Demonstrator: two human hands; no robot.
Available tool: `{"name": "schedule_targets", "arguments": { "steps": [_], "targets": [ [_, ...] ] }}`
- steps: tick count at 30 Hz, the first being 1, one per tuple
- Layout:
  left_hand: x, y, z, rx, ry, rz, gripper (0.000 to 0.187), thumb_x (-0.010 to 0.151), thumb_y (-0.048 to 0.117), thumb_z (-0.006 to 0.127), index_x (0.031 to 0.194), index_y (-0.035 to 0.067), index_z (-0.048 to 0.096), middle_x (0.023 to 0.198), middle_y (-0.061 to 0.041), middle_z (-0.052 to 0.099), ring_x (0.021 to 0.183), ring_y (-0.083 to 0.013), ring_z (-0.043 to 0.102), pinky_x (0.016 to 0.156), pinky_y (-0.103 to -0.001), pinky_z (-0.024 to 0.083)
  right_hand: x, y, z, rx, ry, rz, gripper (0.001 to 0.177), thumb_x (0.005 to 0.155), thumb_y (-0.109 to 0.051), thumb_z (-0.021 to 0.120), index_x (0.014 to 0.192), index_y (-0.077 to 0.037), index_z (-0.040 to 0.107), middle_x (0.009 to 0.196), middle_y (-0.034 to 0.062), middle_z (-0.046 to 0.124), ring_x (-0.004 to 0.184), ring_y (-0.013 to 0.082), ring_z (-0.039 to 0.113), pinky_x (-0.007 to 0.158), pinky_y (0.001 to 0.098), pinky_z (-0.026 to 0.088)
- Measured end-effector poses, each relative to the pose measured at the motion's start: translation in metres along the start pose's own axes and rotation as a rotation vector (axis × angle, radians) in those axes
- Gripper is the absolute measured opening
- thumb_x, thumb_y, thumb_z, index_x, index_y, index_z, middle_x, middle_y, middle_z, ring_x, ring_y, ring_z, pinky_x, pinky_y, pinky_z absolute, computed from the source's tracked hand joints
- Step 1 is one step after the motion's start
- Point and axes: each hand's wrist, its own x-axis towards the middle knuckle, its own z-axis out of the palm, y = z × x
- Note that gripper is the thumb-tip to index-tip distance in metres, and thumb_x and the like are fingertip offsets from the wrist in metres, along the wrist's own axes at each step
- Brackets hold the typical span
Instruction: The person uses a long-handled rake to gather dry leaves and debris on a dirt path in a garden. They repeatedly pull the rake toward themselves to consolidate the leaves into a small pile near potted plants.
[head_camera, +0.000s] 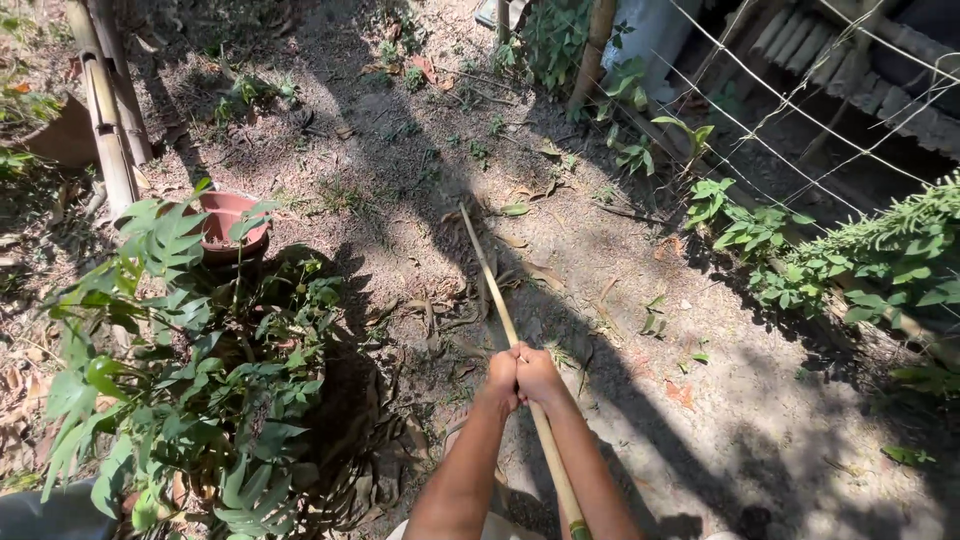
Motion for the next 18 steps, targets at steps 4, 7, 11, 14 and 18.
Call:
{"name": "schedule_targets", "arguments": {
  "steps": [4,7,11,14,18],
  "targets": [
    [-0.036,-0.042,-0.008,0.076,0.002,0.023,0.048,0.100,0.042,0.052,0.106,-0.004,0.066,0.070,-0.018,0.066,0.038,-0.0293,0.056,0.033,-0.037,0.044,-0.051,0.037,-0.003,0.028,0.054,-0.048,0.054,0.099,-0.013,0.043,0.152,-0.012,0.047,0.114,0.0219,0.052,0.100,0.0310,0.048,0.080,0.0380,0.036],
    [-0.057,-0.080,-0.015,0.131,0.062,0.050,0.072,0.087,0.046,0.079,0.137,0.001,0.056,0.114,-0.025,0.062,0.079,-0.0383,0.072,0.052,-0.051,0.055,-0.087,0.061,0.002,0.052,0.099,-0.069,0.054,0.099,-0.013,0.043,0.152,-0.012,0.047,0.114,0.0219,0.052,0.100,0.0310,0.048,0.080,0.0380,0.036],
    [-0.108,-0.115,-0.031,0.127,-0.112,0.010,0.040,0.103,0.033,0.041,0.075,0.007,0.053,0.048,-0.012,0.047,0.025,-0.0251,0.038,0.017,-0.039,0.026,-0.132,0.097,0.012,0.087,0.142,-0.086,0.054,0.099,-0.013,0.043,0.152,-0.012,0.047,0.113,0.0219,0.052,0.099,0.0309,0.047,0.079,0.0379,0.035],
    [-0.132,-0.139,-0.040,0.139,-0.030,0.031,0.030,0.099,0.023,0.043,0.080,0.006,0.058,0.057,-0.013,0.048,0.032,-0.0273,0.042,0.018,-0.041,0.030,-0.159,0.120,0.020,0.111,0.166,-0.093,0.054,0.099,-0.013,0.043,0.152,-0.012,0.047,0.113,0.0220,0.052,0.099,0.0308,0.047,0.079,0.0379,0.035],
    [-0.156,-0.157,-0.040,0.162,-0.067,-0.009,0.027,0.100,0.023,0.033,0.081,0.013,0.050,0.062,-0.005,0.038,0.033,-0.0217,0.032,0.018,-0.036,0.027,-0.185,0.141,0.014,0.126,0.181,-0.093,0.054,0.099,-0.013,0.043,0.152,-0.012,0.047,0.112,0.0220,0.052,0.098,0.0308,0.047,0.078,0.0378,0.035]
  ]
}}
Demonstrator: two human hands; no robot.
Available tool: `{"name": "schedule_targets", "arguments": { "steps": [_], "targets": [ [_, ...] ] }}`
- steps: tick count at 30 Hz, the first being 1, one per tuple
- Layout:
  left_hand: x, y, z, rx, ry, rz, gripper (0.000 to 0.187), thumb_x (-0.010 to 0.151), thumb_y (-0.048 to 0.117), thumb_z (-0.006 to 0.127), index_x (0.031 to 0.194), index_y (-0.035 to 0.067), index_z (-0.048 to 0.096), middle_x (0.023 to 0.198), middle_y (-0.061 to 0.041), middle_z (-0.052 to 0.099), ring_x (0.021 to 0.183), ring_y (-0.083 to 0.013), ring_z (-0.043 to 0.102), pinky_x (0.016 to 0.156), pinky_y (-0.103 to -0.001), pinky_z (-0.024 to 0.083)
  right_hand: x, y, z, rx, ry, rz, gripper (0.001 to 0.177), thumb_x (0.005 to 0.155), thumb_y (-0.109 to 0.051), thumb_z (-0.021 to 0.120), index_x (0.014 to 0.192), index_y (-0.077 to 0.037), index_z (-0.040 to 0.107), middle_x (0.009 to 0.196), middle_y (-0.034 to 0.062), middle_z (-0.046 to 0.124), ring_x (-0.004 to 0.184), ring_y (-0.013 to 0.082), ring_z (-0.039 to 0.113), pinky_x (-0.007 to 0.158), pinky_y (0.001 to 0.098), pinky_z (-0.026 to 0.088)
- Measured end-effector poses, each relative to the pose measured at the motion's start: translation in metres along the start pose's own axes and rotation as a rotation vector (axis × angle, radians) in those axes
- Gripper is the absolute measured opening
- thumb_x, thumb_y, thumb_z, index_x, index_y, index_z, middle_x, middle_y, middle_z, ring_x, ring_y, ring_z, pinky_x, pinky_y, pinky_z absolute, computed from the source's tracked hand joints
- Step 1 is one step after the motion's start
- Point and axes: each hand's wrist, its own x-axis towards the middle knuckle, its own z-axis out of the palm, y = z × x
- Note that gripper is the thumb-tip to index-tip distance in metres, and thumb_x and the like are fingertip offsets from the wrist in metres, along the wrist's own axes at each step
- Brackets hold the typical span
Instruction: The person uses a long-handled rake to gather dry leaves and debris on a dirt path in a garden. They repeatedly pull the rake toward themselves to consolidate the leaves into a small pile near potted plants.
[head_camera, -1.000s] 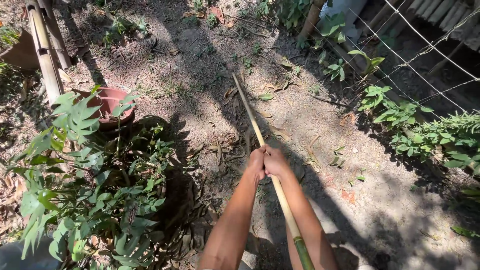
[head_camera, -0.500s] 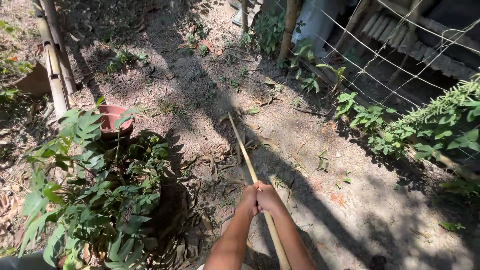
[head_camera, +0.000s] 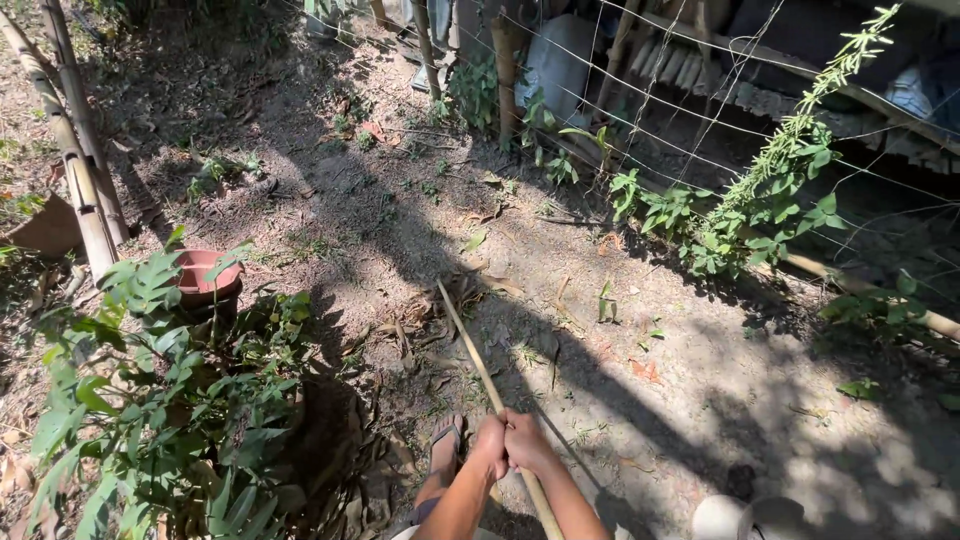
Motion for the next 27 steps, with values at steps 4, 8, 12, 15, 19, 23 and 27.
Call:
{"name": "schedule_targets", "arguments": {
  "steps": [4,8,12,15,19,23,27],
  "targets": [
    [-0.028,0.009,0.017,0.041,0.041,0.084,0.038,0.102,0.021,0.038,0.104,-0.008,0.063,0.053,-0.013,0.046,0.028,-0.0216,0.040,0.020,-0.035,0.030,0.002,-0.003,-0.010,0.005,-0.008,-0.004,0.054,0.099,-0.013,0.043,0.152,-0.012,0.047,0.112,0.0220,0.052,0.098,0.0307,0.047,0.078,0.0378,0.035],
    [-0.049,0.044,0.032,-0.029,-0.055,0.151,0.029,0.105,0.027,0.039,0.092,0.005,0.053,0.061,-0.010,0.046,0.034,-0.0222,0.039,0.022,-0.035,0.028,0.023,-0.018,-0.014,0.005,-0.016,0.003,0.054,0.099,-0.013,0.043,0.152,-0.012,0.047,0.111,0.0220,0.052,0.098,0.0306,0.047,0.078,0.0377,0.035],
    [0.044,0.075,0.038,-0.028,-0.015,0.209,0.036,0.099,0.039,0.054,0.098,0.005,0.064,0.071,-0.009,0.056,0.049,-0.0257,0.055,0.040,-0.036,0.041,0.057,-0.043,-0.021,-0.003,-0.038,0.010,0.054,0.099,-0.013,0.043,0.152,-0.012,0.047,0.111,0.0220,0.052,0.097,0.0305,0.047,0.077,0.0377,0.035],
    [0.082,0.098,0.046,-0.017,-0.028,0.219,0.035,0.101,0.038,0.049,0.096,0.006,0.063,0.065,-0.009,0.056,0.040,-0.0263,0.055,0.036,-0.037,0.045,0.097,-0.064,-0.025,-0.011,-0.061,0.023,0.054,0.099,-0.013,0.043,0.152,-0.013,0.047,0.111,0.0220,0.052,0.097,0.0305,0.047,0.077,0.0377,0.035],
    [0.101,0.147,0.056,-0.027,0.009,0.203,0.034,0.098,0.033,0.058,0.090,0.002,0.070,0.065,-0.008,0.060,0.043,-0.0262,0.057,0.036,-0.036,0.042,0.158,-0.091,-0.023,-0.013,-0.086,0.065,0.053,0.099,-0.013,0.043,0.152,-0.013,0.047,0.110,0.0220,0.052,0.096,0.0304,0.047,0.077,0.0376,0.035],
    [0.161,0.202,0.057,-0.018,0.004,0.219,0.036,0.099,0.034,0.057,0.102,0.002,0.074,0.075,-0.015,0.066,0.057,-0.0301,0.063,0.046,-0.043,0.052,0.221,-0.122,-0.014,-0.003,-0.097,0.075,0.053,0.099,-0.013,0.043,0.152,-0.013,0.047,0.110,0.0220,0.052,0.096,0.0303,0.047,0.076,0.0376,0.035],
    [0.219,0.243,0.060,0.032,-0.021,0.180,0.041,0.098,0.039,0.059,0.113,0.003,0.072,0.090,-0.013,0.070,0.079,-0.0299,0.067,0.064,-0.047,0.055,0.273,-0.148,-0.002,0.010,-0.086,0.061,0.053,0.099,-0.013,0.043,0.152,-0.013,0.047,0.109,0.0220,0.052,0.095,0.0303,0.047,0.076,0.0375,0.035]
  ]
}}
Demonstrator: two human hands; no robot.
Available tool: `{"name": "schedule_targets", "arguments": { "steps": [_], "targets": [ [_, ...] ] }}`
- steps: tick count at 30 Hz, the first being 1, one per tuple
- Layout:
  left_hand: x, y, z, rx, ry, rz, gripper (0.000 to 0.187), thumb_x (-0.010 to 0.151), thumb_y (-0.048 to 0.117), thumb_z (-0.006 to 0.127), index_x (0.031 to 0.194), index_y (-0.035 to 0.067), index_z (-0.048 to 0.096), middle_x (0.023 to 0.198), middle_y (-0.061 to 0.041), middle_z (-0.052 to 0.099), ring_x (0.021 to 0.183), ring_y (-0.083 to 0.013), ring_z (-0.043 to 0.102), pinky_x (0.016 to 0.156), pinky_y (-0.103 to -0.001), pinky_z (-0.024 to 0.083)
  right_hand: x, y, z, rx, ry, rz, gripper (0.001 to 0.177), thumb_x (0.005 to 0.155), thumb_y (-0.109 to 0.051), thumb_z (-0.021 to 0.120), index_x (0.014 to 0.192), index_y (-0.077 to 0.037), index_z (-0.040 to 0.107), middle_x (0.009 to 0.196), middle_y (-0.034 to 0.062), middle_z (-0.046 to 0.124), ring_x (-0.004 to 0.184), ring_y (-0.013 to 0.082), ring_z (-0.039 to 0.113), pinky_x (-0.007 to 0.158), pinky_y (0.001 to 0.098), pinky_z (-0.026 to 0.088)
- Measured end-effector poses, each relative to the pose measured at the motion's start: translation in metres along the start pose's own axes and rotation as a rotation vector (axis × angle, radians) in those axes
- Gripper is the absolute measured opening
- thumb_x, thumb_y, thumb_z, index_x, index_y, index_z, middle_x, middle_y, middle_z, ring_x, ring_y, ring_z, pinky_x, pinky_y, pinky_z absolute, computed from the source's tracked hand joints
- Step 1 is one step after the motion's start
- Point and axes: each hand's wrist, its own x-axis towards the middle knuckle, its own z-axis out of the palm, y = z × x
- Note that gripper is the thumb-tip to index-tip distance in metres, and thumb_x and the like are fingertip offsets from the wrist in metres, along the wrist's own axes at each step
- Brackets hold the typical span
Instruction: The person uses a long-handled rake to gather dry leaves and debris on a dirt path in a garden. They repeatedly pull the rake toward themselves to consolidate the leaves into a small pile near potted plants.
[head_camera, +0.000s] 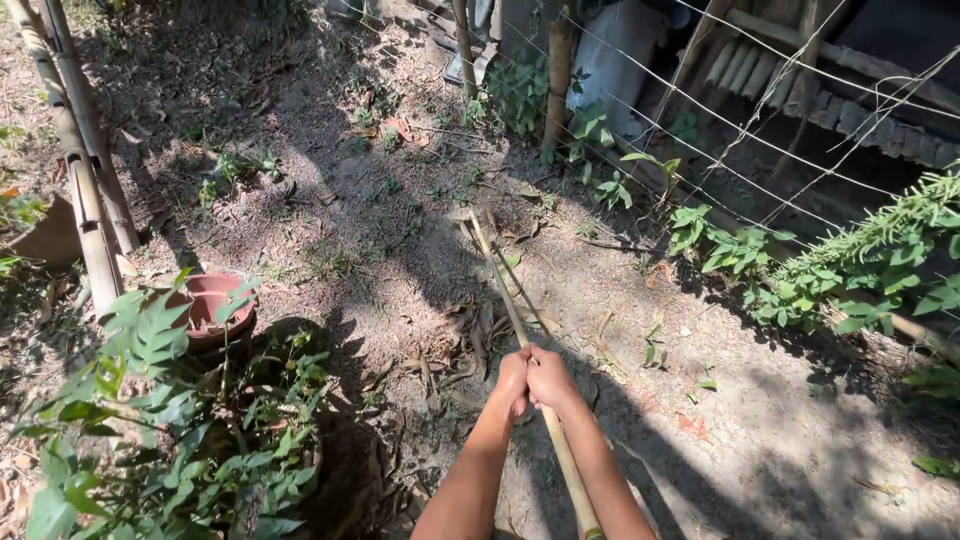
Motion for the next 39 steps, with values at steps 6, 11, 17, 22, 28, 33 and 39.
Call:
{"name": "schedule_targets", "arguments": {
  "steps": [6,11,17,22,28,33,39],
  "targets": [
    [0.013,0.010,-0.001,-0.019,0.061,-0.094,0.048,0.095,0.043,0.056,0.109,0.000,0.072,0.095,-0.017,0.071,0.084,-0.0368,0.068,0.065,-0.050,0.055,0.033,-0.004,0.003,0.031,0.016,0.022,0.053,0.099,-0.013,0.043,0.153,-0.013,0.047,0.109,0.0220,0.052,0.094,0.0302,0.047,0.075,0.0374,0.034],
    [-0.019,-0.003,0.000,-0.024,0.078,-0.091,0.044,0.094,0.038,0.057,0.110,-0.002,0.072,0.088,-0.016,0.066,0.079,-0.0366,0.068,0.057,-0.047,0.054,0.017,0.017,0.000,0.048,0.019,0.045,0.053,0.099,-0.013,0.043,0.153,-0.013,0.047,0.108,0.0221,0.052,0.094,0.0301,0.047,0.075,0.0374,0.034],
    [-0.072,-0.032,0.007,0.000,0.119,-0.105,0.035,0.096,0.033,0.056,0.093,0.001,0.071,0.065,-0.010,0.060,0.033,-0.0243,0.048,0.029,-0.037,0.040,-0.026,0.037,-0.001,0.033,-0.006,0.042,0.053,0.099,-0.013,0.043,0.153,-0.013,0.047,0.107,0.0221,0.051,0.093,0.0300,0.047,0.074,0.0373,0.034],
    [-0.095,-0.087,0.007,0.009,0.082,-0.086,0.036,0.096,0.034,0.056,0.089,0.002,0.071,0.056,-0.012,0.058,0.025,-0.0262,0.044,0.024,-0.039,0.037,-0.078,0.067,-0.011,0.024,0.001,0.032,0.053,0.099,-0.013,0.043,0.153,-0.013,0.047,0.107,0.0221,0.051,0.092,0.0299,0.047,0.074,0.0373,0.034],
    [-0.194,-0.115,0.017,0.129,0.073,-0.156,0.040,0.099,0.033,0.049,0.082,-0.001,0.061,0.046,-0.009,0.044,0.026,-0.0197,0.037,0.020,-0.034,0.030,-0.150,0.114,-0.015,0.041,0.037,0.004,0.053,0.099,-0.013,0.043,0.153,-0.013,0.047,0.106,0.0221,0.051,0.092,0.0298,0.047,0.073,0.0372,0.034],
    [-0.221,-0.179,0.002,0.062,0.071,-0.101,0.033,0.098,0.021,0.045,0.081,-0.003,0.059,0.057,-0.014,0.048,0.027,-0.0263,0.040,0.019,-0.043,0.032,-0.208,0.157,-0.012,0.062,0.077,-0.005,0.053,0.099,-0.013,0.042,0.153,-0.013,0.047,0.106,0.0221,0.051,0.091,0.0297,0.047,0.073,0.0371,0.034],
    [-0.271,-0.202,-0.001,0.054,-0.004,-0.123,0.046,0.107,0.030,0.042,0.082,-0.008,0.054,0.044,-0.015,0.039,0.026,-0.0271,0.040,0.021,-0.040,0.036,-0.250,0.184,-0.015,0.088,0.124,-0.010,0.053,0.099,-0.012,0.042,0.153,-0.013,0.047,0.105,0.0221,0.051,0.090,0.0296,0.047,0.072,0.0371,0.034]
  ]
}}
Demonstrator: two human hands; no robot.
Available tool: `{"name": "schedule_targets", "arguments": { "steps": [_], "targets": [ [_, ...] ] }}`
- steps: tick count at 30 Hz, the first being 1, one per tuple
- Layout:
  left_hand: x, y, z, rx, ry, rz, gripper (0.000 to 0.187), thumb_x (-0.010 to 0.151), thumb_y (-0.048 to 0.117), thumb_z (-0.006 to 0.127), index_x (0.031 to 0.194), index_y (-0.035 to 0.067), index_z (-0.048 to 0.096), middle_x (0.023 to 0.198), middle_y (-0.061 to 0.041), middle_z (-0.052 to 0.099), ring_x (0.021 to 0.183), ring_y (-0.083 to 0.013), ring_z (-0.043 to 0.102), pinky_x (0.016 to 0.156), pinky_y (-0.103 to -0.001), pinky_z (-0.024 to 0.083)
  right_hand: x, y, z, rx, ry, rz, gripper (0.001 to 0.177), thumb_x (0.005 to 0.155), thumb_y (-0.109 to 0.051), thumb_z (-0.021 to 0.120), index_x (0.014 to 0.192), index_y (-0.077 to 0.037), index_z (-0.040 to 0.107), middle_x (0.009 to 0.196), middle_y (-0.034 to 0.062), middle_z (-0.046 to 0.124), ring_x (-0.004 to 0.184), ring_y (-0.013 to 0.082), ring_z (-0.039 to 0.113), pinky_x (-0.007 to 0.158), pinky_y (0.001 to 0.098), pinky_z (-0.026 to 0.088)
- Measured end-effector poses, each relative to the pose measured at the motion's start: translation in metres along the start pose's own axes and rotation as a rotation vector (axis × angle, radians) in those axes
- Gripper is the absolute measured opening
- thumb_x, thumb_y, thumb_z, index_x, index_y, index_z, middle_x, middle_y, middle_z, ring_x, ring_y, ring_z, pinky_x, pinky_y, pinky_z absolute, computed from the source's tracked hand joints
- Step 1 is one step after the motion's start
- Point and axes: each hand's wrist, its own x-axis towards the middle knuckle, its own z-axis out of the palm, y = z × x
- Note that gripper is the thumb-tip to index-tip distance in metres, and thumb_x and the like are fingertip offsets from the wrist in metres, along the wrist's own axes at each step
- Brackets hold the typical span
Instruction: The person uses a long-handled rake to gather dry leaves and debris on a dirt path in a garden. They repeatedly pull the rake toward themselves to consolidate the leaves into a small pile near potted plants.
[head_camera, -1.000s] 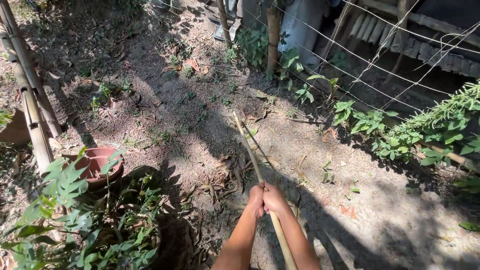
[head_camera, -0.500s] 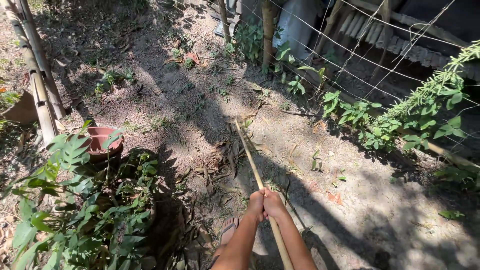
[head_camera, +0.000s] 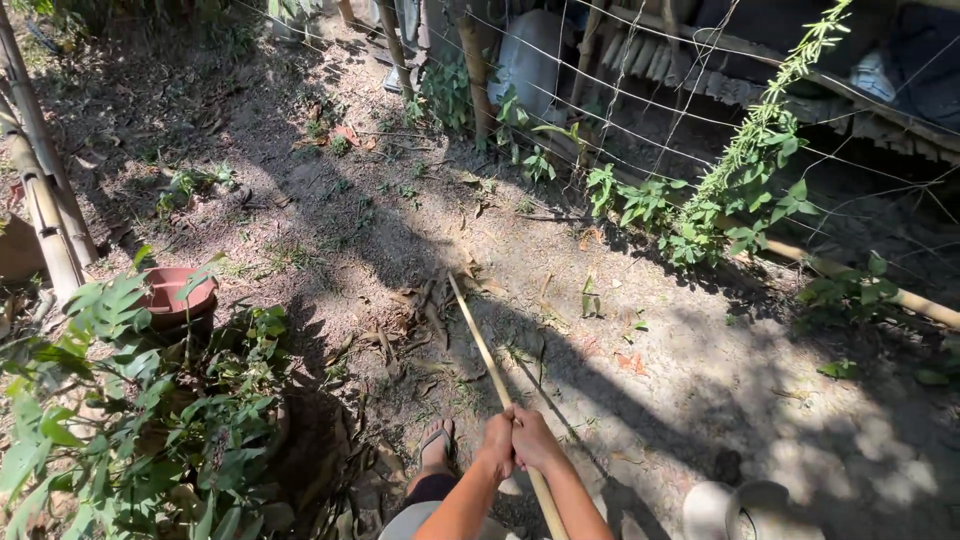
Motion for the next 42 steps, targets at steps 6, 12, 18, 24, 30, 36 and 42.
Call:
{"name": "schedule_targets", "arguments": {
  "steps": [6,12,18,24,30,36,42],
  "targets": [
    [0.014,0.028,0.019,-0.142,-0.212,0.147,0.030,0.102,0.015,0.028,0.083,0.007,0.051,0.049,-0.008,0.032,0.023,-0.0228,0.028,0.019,-0.038,0.023,0.017,-0.029,-0.016,0.015,0.000,-0.009,0.053,0.100,-0.012,0.042,0.153,-0.013,0.047,0.104,0.0221,0.051,0.090,0.0295,0.047,0.071,0.0370,0.034],
    [0.129,0.065,0.049,0.037,0.004,0.203,0.054,0.097,0.035,0.059,0.122,-0.012,0.065,0.100,-0.020,0.071,0.091,-0.0297,0.068,0.078,-0.048,0.053,0.072,-0.070,-0.030,0.022,0.010,0.006,0.053,0.100,-0.012,0.042,0.153,-0.013,0.047,0.104,0.0222,0.051,0.089,0.0294,0.046,0.071,0.0369,0.033],
    [0.119,0.175,0.070,0.386,0.087,0.273,0.052,0.089,0.035,0.062,0.118,-0.005,0.074,0.121,-0.024,0.071,0.123,-0.0384,0.061,0.095,-0.052,0.049,0.168,-0.118,-0.031,0.017,0.007,0.036,0.053,0.100,-0.012,0.042,0.153,-0.014,0.047,0.103,0.0222,0.051,0.088,0.0292,0.046,0.070,0.0369,0.033],
    [0.275,0.235,0.095,-0.012,-0.040,0.160,0.043,0.098,0.033,0.052,0.104,-0.005,0.070,0.075,-0.014,0.069,0.059,-0.0287,0.065,0.049,-0.038,0.049,0.277,-0.168,-0.029,0.018,-0.005,0.099,0.053,0.100,-0.012,0.042,0.153,-0.014,0.047,0.102,0.0222,0.051,0.087,0.0291,0.046,0.070,0.0368,0.033],
    [0.305,0.300,0.108,0.134,0.003,0.210,0.042,0.094,0.032,0.064,0.088,-0.008,0.075,0.064,-0.019,0.068,0.045,-0.0302,0.061,0.036,-0.042,0.040,0.356,-0.201,-0.029,0.035,-0.011,0.155,0.053,0.100,-0.012,0.042,0.153,-0.014,0.047,0.102,0.0222,0.051,0.087,0.0290,0.046,0.069,0.0367,0.033],
    [0.315,0.301,0.105,0.227,0.069,0.163,0.041,0.092,0.038,0.064,0.090,0.000,0.080,0.069,-0.020,0.070,0.052,-0.0321,0.069,0.041,-0.039,0.046,0.372,-0.201,-0.027,0.033,-0.006,0.191,0.053,0.100,-0.012,0.042,0.153,-0.014,0.047,0.101,0.0222,0.051,0.086,0.0289,0.046,0.068,0.0367,0.033],
    [0.270,0.282,0.101,0.079,0.070,0.044,0.048,0.092,0.036,0.062,0.113,-0.006,0.073,0.093,-0.016,0.073,0.086,-0.0281,0.073,0.066,-0.039,0.053,0.345,-0.183,-0.020,0.023,-0.003,0.189,0.053,0.100,-0.012,0.042,0.153,-0.014,0.047,0.100,0.0222,0.051,0.085,0.0288,0.046,0.068,0.0366,0.033]
  ]
}}
